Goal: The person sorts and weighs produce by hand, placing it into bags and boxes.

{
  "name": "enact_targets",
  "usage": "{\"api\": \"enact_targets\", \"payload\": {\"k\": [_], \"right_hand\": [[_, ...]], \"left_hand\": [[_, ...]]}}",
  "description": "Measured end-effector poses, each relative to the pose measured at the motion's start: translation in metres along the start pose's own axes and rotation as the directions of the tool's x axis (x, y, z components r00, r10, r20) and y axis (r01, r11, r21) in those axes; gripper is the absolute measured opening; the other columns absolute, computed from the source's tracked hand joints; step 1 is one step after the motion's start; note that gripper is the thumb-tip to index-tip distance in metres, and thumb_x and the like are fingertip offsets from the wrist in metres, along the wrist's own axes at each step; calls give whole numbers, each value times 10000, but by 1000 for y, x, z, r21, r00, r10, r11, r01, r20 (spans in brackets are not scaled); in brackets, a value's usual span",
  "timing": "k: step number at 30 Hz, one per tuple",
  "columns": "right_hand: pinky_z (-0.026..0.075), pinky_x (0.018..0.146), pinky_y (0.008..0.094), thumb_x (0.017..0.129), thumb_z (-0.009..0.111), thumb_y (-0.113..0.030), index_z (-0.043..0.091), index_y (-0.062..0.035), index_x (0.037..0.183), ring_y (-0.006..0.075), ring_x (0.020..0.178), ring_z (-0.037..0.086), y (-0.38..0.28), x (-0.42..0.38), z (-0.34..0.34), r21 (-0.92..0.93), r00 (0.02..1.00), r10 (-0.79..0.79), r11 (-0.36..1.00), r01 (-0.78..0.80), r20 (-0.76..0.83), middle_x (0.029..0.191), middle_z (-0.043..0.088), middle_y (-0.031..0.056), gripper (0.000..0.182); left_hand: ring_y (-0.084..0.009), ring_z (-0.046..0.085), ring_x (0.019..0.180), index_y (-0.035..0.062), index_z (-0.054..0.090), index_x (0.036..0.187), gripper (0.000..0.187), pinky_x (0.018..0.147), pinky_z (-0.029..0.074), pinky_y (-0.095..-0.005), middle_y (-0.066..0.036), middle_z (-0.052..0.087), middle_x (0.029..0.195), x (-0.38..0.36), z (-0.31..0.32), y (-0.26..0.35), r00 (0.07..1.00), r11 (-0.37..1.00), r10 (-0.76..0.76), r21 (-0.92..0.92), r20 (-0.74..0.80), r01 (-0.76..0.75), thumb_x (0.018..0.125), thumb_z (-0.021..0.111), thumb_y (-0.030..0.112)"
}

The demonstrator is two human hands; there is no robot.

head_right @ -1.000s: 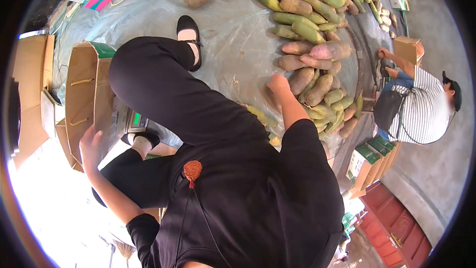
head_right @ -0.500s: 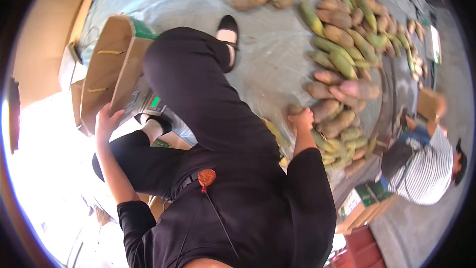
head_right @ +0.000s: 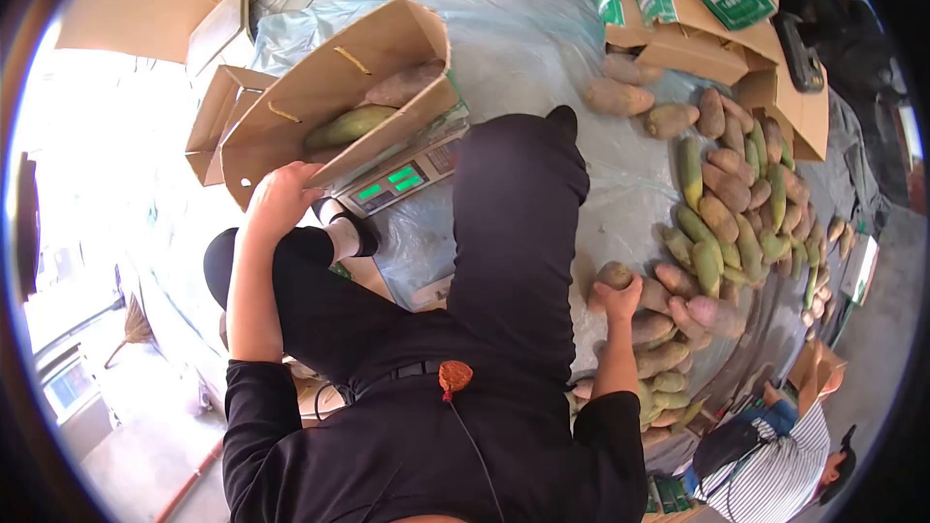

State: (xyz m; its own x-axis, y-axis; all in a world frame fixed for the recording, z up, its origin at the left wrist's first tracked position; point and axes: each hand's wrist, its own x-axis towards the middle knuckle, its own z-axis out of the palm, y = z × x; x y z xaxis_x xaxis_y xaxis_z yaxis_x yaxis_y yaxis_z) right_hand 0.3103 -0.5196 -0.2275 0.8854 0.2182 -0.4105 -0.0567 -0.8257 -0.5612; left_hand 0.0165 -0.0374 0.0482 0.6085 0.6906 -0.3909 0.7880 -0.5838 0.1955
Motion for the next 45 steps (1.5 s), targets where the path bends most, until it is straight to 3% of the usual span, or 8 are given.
{"api": "enact_targets", "payload": {"k": [9, 19, 20, 22, 31, 35, 40, 45], "right_hand": [[409, 937, 352, 609, 781, -35, 410, 16, 1254, 222, 1066, 508, -315, 33, -67, 507, 865, -492, 722, 470, -101, 1149, 514, 105, 745], [462, 881, 336, 574, 807, -89, 497, -30, 1201, 191, 1039, 560, -564, -53, -45, 534, 248, -960, 280, 798, 131, 1127, 567, 92, 702], [486, 828, 321, 563, 823, -129, 536, -22, 1130, 189, 1010, 576, -575, -51, -29, 722, 161, -950, 309, 619, 268, 1062, 594, 98, 644], [478, 823, 317, 538, 835, -155, 538, -38, 1132, 198, 973, 578, -586, -56, 25, 499, 9, -983, 100, 861, 182, 1053, 579, 91, 675], [501, 770, 407, 480, 835, -289, 654, -69, 948, 281, 936, 638, -565, -118, 167, 66, 56, -629, 169, 983, 775, 958, 663, 130, 548], [454, 766, 492, 565, 789, -218, 672, -123, 988, 213, 1005, 615, -549, -137, 212, -101, 135, -563, 92, 991, 815, 1037, 659, 71, 449], [474, 758, 495, 574, 805, -306, 689, -167, 999, 228, 990, 617, -559, -136, 206, 31, 233, -714, 336, 941, 661, 1043, 661, 65, 462], [507, 764, 379, 659, 723, -394, 696, -116, 975, 272, 880, 634, -597, -100, 133, 276, -134, -716, 84, 958, 685, 921, 680, 114, 421]], "left_hand": [[-320, 601, 873, 38, 618, 937, 178, 783, 470, -421, -149, 611, 846, -7, 5, -6, 997, 972, 62, 230, -35, -52, 761, 623, 69], [-275, 649, 802, 63, 595, 842, 136, 707, 500, -382, -111, 636, 811, -6, 7, -8, 995, 937, 90, 343, -34, -73, 715, 581, 17], [-277, 651, 790, 63, 596, 843, 138, 704, 504, -381, -111, 638, 799, -5, 7, -8, 994, 936, 96, 345, -48, -74, 714, 580, 16], [-308, 639, 785, 45, 605, 819, 115, 691, 510, -396, -139, 633, 787, -5, 5, -5, 992, 949, 100, 308, -76, -72, 724, 558, 2], [-371, 612, 781, 8, 608, 851, 120, 666, 477, -449, -204, 618, 768, 1, 10, -9, 989, 965, 113, 248, -97, -86, 741, 596, 55], [-407, 600, 773, -8, 626, 786, 125, 655, 460, -466, -242, 598, 758, 1, 6, -1, 994, 979, 75, 198, -78, -58, 774, 531, 74], [-407, 595, 773, -10, 603, 798, 82, 650, 462, -463, -245, 599, 767, 3, 9, -10, 992, 988, 92, 135, -92, -79, 770, 553, 48], [-421, 577, 813, -23, 605, 847, 107, 673, 446, -454, -254, 590, 785, -2, -6, 14, 993, 993, 77, 94, -94, -68, 758, 582, 32]]}}
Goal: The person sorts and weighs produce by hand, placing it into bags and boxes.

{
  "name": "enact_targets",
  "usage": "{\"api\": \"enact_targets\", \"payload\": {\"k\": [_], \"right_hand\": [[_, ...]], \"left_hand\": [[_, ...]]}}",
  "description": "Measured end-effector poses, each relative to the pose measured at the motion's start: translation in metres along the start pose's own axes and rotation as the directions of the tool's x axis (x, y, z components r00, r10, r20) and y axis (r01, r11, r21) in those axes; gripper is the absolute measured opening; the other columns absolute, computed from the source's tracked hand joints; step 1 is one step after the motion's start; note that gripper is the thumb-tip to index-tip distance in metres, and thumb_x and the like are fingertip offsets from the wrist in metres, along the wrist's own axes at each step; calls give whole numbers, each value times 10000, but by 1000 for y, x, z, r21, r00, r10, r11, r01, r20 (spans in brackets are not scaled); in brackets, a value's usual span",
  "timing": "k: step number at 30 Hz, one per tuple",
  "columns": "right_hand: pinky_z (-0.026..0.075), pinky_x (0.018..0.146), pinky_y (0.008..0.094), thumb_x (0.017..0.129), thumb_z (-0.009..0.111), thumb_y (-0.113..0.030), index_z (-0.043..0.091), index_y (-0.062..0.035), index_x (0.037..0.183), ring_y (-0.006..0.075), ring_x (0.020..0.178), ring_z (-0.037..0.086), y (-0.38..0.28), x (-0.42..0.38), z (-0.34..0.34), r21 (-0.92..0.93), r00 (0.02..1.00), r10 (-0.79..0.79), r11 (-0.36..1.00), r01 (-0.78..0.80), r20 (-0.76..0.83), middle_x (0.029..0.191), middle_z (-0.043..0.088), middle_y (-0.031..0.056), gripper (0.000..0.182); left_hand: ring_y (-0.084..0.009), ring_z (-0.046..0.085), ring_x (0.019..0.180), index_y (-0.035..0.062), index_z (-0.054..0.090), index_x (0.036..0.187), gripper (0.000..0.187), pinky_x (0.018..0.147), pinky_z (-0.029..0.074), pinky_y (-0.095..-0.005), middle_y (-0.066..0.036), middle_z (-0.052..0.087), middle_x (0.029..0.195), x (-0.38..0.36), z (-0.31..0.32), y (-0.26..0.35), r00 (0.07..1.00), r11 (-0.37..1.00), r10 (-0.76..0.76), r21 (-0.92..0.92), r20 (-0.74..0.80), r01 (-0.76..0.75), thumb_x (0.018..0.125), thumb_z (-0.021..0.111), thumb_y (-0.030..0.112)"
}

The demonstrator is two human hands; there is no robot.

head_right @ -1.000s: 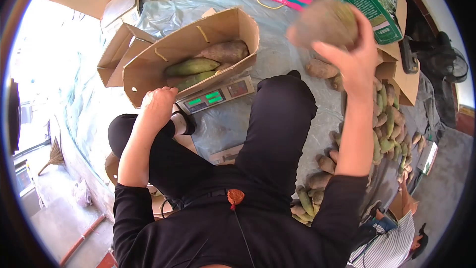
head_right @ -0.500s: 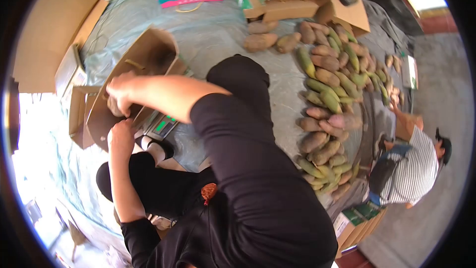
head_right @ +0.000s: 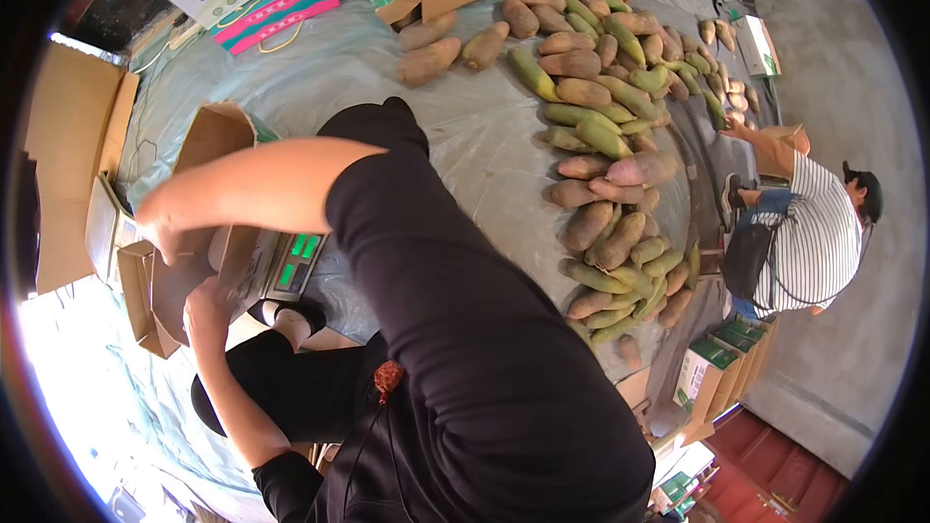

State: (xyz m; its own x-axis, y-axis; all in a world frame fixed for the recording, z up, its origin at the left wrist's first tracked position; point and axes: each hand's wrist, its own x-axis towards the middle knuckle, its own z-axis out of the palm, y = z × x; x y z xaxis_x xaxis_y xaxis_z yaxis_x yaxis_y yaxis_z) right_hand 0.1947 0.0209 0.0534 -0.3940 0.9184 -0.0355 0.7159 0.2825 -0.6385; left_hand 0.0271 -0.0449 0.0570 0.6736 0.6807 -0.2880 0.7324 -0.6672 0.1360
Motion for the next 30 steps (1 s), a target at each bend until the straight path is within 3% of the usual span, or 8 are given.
{"api": "enact_targets", "payload": {"k": [4, 7, 12, 16, 18, 22, 26, 30], "right_hand": [[505, 755, 359, 684, 702, -353, 641, -74, 1079, 247, 864, 647, 37, -96, -68, 74, 862, -57, 991, 109, -504, 921, 678, 132, 487], [498, 758, 306, 756, 679, -277, 618, -39, 1089, 198, 899, 634, 61, -200, -87, 415, 743, 316, 908, -57, -590, 1001, 663, 111, 414], [500, 787, 351, 737, 681, -238, 645, -54, 1020, 242, 890, 634, 181, -368, 49, 566, 250, 686, 714, -413, -684, 962, 662, 117, 339], [487, 820, 391, 715, 661, -266, 665, -76, 950, 309, 941, 617, 189, -474, 184, 695, -84, 949, 161, -701, -304, 958, 656, 161, 303], [507, 612, 328, 741, 631, -154, 658, 0, 897, 208, 629, 636, 185, -526, 262, 704, -209, 938, 51, -708, -278, 753, 657, 124, 221], [506, 578, 337, 729, 636, -161, 639, 1, 874, 216, 591, 626, 130, -605, 344, 517, -167, 986, -158, -841, 29, 739, 648, 114, 217], [486, 517, 376, 779, 605, -138, 626, -31, 891, 209, 607, 628, 77, -659, 392, 590, -414, 860, -508, -628, 299, 740, 627, 84, 156], [489, 532, 378, 807, 600, -144, 623, -55, 936, 200, 664, 639, 53, -687, 415, 480, -471, 801, -599, -641, 370, 766, 632, 67, 159]], "left_hand": [[-410, 579, 821, -14, 622, 913, 166, 706, 439, -452, -242, 599, 812, 3, 3, -8, 999, 999, 30, -17, 17, -30, 758, 594, 38], [-405, 579, 811, -7, 623, 912, 164, 707, 442, -445, -228, 605, 823, 4, 5, -9, 999, 1000, 31, 0, 26, -31, 762, 596, 53], [-398, 577, 784, -9, 625, 883, 160, 691, 442, -439, -217, 599, 811, 13, 10, -10, 996, 999, 21, 44, 87, -25, 762, 608, 94], [-373, 595, 728, -13, 631, 883, 168, 672, 454, -409, -210, 607, 770, 17, 13, -9, 995, 1000, -8, -12, 96, 9, 759, 610, 97], [-364, 602, 714, -23, 629, 878, 170, 666, 458, -404, -211, 612, 765, 18, 16, -8, 995, 999, -7, -37, 103, 11, 759, 611, 98], [-346, 619, 694, -47, 621, 875, 184, 653, 466, -401, -220, 627, 768, 22, 26, -17, 996, 993, 54, -104, 76, -46, 767, 615, 102], [-346, 622, 712, -48, 616, 892, 189, 671, 468, -394, -222, 634, 782, 26, 38, -36, 995, 995, 44, -92, 94, -35, 779, 614, 103], [-327, 627, 736, -47, 615, 915, 201, 701, 469, -379, -210, 643, 805, 24, 37, -28, 996, 988, 32, -150, 81, -19, 797, 613, 115]]}}
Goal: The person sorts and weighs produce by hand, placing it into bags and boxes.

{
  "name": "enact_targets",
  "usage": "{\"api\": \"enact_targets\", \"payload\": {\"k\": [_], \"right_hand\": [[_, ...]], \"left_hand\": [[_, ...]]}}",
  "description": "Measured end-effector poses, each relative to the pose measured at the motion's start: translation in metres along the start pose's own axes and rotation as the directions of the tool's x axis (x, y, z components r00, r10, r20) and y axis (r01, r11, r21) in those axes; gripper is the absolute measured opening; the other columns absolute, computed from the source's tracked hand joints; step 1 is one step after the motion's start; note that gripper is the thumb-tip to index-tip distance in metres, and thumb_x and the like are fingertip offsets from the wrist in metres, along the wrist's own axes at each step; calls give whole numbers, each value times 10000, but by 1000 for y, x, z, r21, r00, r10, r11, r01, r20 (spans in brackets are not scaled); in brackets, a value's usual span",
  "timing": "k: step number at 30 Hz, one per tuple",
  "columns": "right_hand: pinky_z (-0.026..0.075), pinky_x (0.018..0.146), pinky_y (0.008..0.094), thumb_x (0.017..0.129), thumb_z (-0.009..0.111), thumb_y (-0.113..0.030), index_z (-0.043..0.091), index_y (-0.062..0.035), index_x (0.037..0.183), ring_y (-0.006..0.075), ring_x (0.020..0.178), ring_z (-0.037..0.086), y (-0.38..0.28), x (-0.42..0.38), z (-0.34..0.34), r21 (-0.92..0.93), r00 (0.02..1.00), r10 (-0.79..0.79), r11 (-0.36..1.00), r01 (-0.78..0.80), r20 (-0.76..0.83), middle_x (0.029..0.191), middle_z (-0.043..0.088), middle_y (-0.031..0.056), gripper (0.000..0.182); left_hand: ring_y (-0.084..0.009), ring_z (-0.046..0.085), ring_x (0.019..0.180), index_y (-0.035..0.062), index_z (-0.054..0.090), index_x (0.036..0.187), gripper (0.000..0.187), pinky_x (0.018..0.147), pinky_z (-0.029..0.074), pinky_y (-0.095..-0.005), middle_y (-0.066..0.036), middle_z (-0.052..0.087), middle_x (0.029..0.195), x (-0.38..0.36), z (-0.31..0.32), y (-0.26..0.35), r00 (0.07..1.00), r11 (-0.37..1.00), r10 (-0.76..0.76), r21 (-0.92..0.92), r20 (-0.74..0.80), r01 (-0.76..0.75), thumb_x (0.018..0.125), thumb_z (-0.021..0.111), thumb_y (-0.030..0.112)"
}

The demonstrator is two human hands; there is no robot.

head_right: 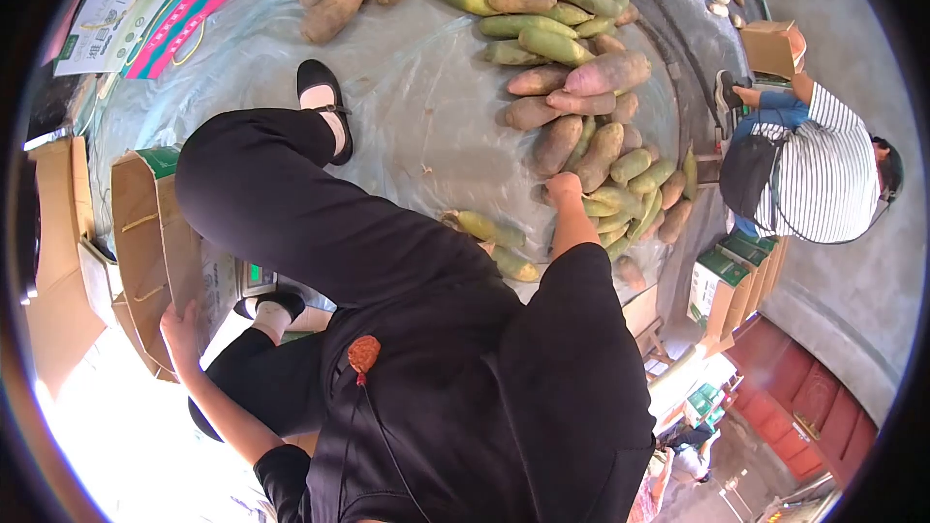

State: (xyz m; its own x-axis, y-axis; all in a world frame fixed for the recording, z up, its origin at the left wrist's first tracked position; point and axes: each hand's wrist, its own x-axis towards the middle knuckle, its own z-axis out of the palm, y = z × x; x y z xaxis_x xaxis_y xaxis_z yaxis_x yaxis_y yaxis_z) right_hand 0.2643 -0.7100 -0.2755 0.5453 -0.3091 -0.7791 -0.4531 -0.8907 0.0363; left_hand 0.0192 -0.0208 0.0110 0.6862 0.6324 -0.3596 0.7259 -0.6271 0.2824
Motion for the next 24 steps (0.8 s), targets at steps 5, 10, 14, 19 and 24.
{"api": "enact_targets", "payload": {"k": [5, 10, 14, 19, 24], "right_hand": [[505, 774, 371, 812, 539, -176, 638, -81, 973, 281, 864, 648, -52, -58, -24, 699, 939, 339, 659, -277, 53, 899, 662, 135, 212], [499, 838, 397, 781, 640, -240, 608, -135, 1044, 308, 986, 605, -39, -42, -38, 216, 899, 126, 976, -36, -419, 1070, 620, 125, 286], [449, 921, 425, 720, 707, -304, 523, -130, 1172, 330, 1140, 497, -50, -80, -69, 463, 696, 560, 812, -354, -450, 1266, 494, 133, 518], [402, 987, 425, 594, 775, -492, 409, -31, 1275, 314, 1212, 431, -33, -60, -73, 409, 723, 624, 767, -495, -296, 1295, 443, 164, 901], [421, 972, 421, 621, 764, -514, 420, -34, 1269, 294, 1209, 443, -56, -66, -78, 308, 731, 600, 798, -518, -325, 1304, 448, 145, 877]], "left_hand": [[-307, 630, 750, -48, 620, 946, 224, 716, 470, -370, -202, 649, 827, -1, 2, 2, 1000, 999, -20, -26, -5, 20, 807, 612, 128], [-309, 639, 795, -56, 619, 974, 268, 741, 471, -372, -207, 654, 853, -1, 3, 5, 998, 998, -62, -4, -32, 62, 811, 620, 157], [-314, 641, 800, -57, 618, 976, 270, 742, 472, -376, -210, 654, 854, 0, 5, -3, 998, 999, -51, -20, -44, 50, 815, 615, 160], [-307, 637, 767, -51, 614, 954, 240, 720, 471, -366, -206, 648, 827, 0, 6, -2, 998, 1000, 11, 6, -65, -11, 818, 607, 147], [-305, 605, 680, -40, 597, 886, 195, 663, 458, -377, -190, 623, 747, -2, 8, -6, 993, 1000, -9, 3, -120, 9, 815, 600, 141]]}}
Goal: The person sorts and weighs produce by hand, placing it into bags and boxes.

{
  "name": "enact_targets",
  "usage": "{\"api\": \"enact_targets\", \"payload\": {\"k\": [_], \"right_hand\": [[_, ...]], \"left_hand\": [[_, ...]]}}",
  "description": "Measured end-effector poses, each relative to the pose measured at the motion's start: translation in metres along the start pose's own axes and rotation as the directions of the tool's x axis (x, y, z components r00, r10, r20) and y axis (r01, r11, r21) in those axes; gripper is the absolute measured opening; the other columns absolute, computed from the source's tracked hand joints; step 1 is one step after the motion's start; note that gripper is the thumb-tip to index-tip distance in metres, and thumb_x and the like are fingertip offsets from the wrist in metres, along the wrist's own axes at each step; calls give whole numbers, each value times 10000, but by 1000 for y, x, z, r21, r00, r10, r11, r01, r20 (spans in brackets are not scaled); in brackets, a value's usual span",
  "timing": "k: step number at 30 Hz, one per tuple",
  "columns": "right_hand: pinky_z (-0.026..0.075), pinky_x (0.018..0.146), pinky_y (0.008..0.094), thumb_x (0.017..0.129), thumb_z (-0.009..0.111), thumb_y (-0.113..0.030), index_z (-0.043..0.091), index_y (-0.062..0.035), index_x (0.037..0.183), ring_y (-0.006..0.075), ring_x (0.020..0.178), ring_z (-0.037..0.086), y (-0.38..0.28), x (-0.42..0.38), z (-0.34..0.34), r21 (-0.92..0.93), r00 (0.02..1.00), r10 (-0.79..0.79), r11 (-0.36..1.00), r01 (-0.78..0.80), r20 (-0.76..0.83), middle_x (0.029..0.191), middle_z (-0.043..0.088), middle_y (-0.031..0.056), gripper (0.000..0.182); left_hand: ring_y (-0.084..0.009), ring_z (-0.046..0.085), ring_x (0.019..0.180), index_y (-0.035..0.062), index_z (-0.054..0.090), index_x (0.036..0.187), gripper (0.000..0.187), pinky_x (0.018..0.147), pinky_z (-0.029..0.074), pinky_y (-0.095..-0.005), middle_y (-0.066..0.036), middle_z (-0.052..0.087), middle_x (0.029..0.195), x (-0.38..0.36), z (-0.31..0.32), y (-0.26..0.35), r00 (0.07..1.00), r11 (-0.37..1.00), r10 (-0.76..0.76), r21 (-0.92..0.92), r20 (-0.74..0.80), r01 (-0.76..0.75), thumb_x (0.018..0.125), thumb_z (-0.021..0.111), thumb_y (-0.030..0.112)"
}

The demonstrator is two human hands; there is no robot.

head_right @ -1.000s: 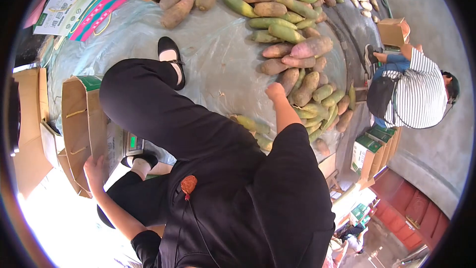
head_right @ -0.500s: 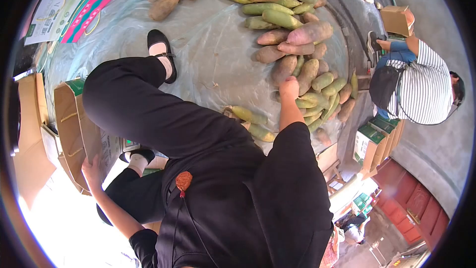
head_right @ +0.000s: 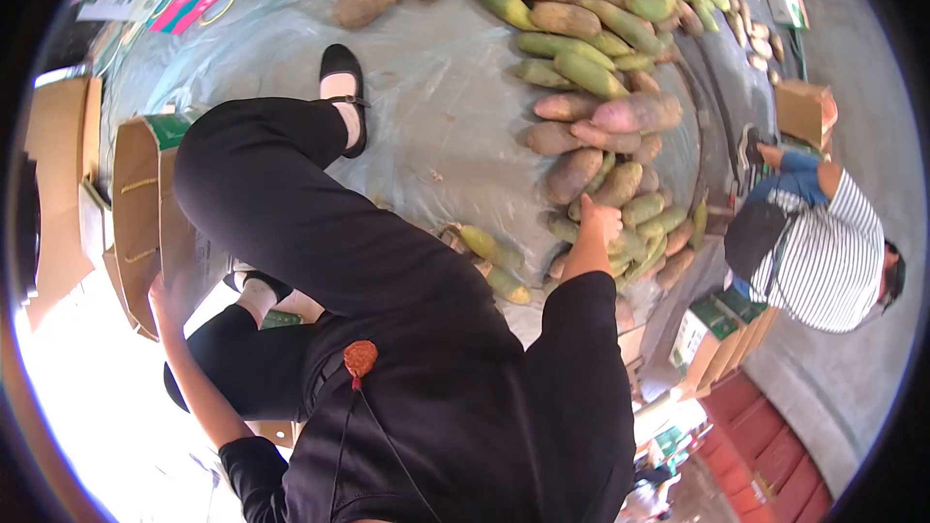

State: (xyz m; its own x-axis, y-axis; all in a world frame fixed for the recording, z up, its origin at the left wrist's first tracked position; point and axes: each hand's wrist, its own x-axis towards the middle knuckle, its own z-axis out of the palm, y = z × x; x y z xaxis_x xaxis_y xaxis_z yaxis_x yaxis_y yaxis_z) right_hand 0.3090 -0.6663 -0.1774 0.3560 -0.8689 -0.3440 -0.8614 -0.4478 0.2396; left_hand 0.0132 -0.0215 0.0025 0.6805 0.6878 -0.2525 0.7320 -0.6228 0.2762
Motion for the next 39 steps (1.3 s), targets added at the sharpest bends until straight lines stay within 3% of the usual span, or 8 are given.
{"api": "enact_targets", "payload": {"k": [10, 12, 16, 17, 29, 33, 35, 39], "right_hand": [[498, 834, 370, 632, 765, -403, 597, -6, 1130, 243, 1006, 608, -3, 38, 7, -162, 998, -39, 986, 46, 49, 1173, 589, 121, 659], [466, 839, 354, 617, 755, -355, 596, 33, 1108, 240, 997, 591, 9, 64, 17, 271, 924, -110, 963, 7, 367, 1110, 613, 121, 646], [427, 634, 366, 603, 757, -374, 610, -72, 1013, 256, 714, 564, 19, 10, 7, 496, 925, -3, 845, -201, 379, 855, 614, 90, 529], [394, 634, 348, 598, 763, -421, 575, -117, 1014, 244, 705, 536, 28, 23, 19, 411, 844, 69, 850, -328, 532, 888, 573, 86, 548], [386, 829, 406, 584, 802, -458, 347, 10, 1191, 294, 1022, 544, -13, -119, 90, 457, 431, -212, 648, -609, 877, 1124, 529, 145, 891], [401, 816, 390, 632, 778, -446, 421, 8, 1143, 267, 982, 569, -41, -155, 110, 373, 372, -177, 738, -562, 911, 1078, 561, 123, 772], [427, 793, 381, 683, 748, -448, 522, -29, 1045, 233, 910, 594, -62, -168, 117, 308, 181, -260, 893, -328, 948, 980, 602, 81, 598], [448, 762, 381, 724, 725, -429, 579, -62, 975, 206, 848, 604, -83, -176, 126, 374, 359, -362, 927, 38, 860, 892, 620, 60, 468]], "left_hand": [[-277, 553, 626, -17, 585, 827, 163, 628, 443, -355, -163, 581, 695, -1, -3, 19, 994, 993, -109, 39, 13, 108, 812, 604, 145], [-284, 557, 633, -17, 586, 832, 164, 629, 443, -358, -166, 584, 703, 1, -2, 16, 994, 994, -110, 22, 20, 109, 814, 607, 145], [-311, 571, 656, -17, 586, 847, 162, 636, 446, -366, -178, 594, 728, 3, -1, 10, 997, 997, -75, -10, 23, 75, 817, 611, 140], [-311, 571, 656, -17, 586, 847, 162, 636, 446, -366, -178, 594, 728, 3, -2, 9, 997, 997, -78, -11, 25, 78, 817, 611, 140], [-365, 559, 700, -29, 571, 848, 181, 652, 435, -402, -204, 583, 757, 5, -7, 11, 990, 994, -96, 52, 98, 92, 803, 614, 142], [-355, 559, 686, -31, 572, 842, 170, 638, 434, -395, -200, 582, 752, 4, -11, 21, 994, 995, -70, 79, 78, 64, 805, 612, 130], [-352, 557, 681, -31, 572, 843, 166, 634, 433, -392, -199, 581, 750, 4, -8, 19, 992, 994, -91, 69, 93, 85, 805, 612, 126], [-349, 554, 664, -30, 575, 849, 163, 623, 432, -385, -195, 579, 738, 3, -10, 22, 994, 997, -75, 20, 77, 73, 805, 614, 122]]}}
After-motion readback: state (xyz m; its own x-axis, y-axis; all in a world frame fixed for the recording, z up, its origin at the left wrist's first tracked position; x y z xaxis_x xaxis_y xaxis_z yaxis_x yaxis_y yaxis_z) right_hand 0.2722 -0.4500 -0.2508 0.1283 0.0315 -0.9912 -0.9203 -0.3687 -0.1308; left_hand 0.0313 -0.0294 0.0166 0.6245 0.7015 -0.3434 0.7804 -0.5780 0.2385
